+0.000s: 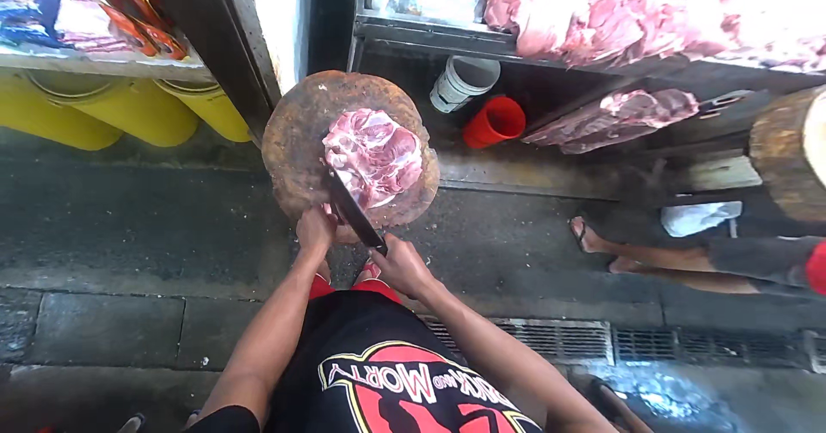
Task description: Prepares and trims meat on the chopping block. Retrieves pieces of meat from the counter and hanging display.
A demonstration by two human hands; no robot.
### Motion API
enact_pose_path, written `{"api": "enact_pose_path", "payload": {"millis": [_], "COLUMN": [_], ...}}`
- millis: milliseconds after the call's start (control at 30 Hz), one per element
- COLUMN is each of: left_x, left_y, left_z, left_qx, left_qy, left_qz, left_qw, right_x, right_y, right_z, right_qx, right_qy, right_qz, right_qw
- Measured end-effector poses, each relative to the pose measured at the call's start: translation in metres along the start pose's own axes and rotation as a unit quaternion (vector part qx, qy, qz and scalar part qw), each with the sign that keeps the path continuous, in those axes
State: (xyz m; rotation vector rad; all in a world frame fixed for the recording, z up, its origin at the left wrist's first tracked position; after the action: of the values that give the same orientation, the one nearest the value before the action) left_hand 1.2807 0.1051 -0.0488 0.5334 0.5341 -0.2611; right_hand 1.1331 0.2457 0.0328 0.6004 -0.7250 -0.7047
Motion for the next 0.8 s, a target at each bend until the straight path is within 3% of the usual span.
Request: {"api": "enact_pose_path", "payload": {"millis": [133, 233, 300, 367, 400, 467, 533, 700, 800], "left_x": [0.028, 0.036, 0.039, 0.039, 0.036, 0.026, 0.015, -0.019, -0.019], "left_y": [0.010, 0.017, 0.017, 0.017, 0.017, 0.017, 0.014, -0.003, -0.011], "left_z": [0.009, 0.015, 0.014, 0.013, 0.013, 0.016, 0.013, -0.009, -0.010], "left_qx": [-0.064, -0.069, -0.065, -0.061, -0.056, -0.035, -0.004, 0.051, 0.016], "left_qy": [0.146, 0.211, 0.238, 0.256, 0.256, 0.215, 0.149, -0.068, -0.095], "left_qz": [0.013, 0.046, 0.048, 0.042, 0.038, 0.029, 0.010, -0.030, -0.008], "left_qw": [0.987, 0.974, 0.968, 0.964, 0.964, 0.975, 0.989, 0.996, 0.995], "right_x": [0.035, 0.070, 0.088, 0.083, 0.071, 0.044, 0.035, 0.038, 0.023], "right_y": [0.030, 0.052, 0.058, 0.043, 0.028, -0.006, -0.029, -0.033, -0.033], "right_z": [0.063, 0.104, 0.107, 0.072, 0.043, -0.011, -0.036, -0.028, -0.024], "right_qx": [-0.157, -0.275, -0.324, -0.347, -0.325, -0.156, 0.002, 0.044, 0.059], "right_qy": [-0.084, -0.172, -0.233, -0.237, -0.199, -0.049, 0.061, 0.092, 0.056], "right_qz": [0.124, 0.249, 0.303, 0.294, 0.241, 0.035, -0.085, -0.097, -0.074], "right_qw": [0.976, 0.913, 0.865, 0.859, 0.892, 0.986, 0.994, 0.990, 0.994]}}
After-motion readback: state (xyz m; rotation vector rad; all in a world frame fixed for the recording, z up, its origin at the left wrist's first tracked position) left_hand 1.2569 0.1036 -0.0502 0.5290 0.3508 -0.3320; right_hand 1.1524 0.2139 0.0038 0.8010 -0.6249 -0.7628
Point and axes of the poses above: each hand's wrist, its own y-axis away from the middle knuckle, its own z-axis out of the back of the hand, x = y × z, the point moved 2 cm from there along -y, towards the middle knuckle, and after that the axes turned 12 degrees about -z, right-handed, at the moved point
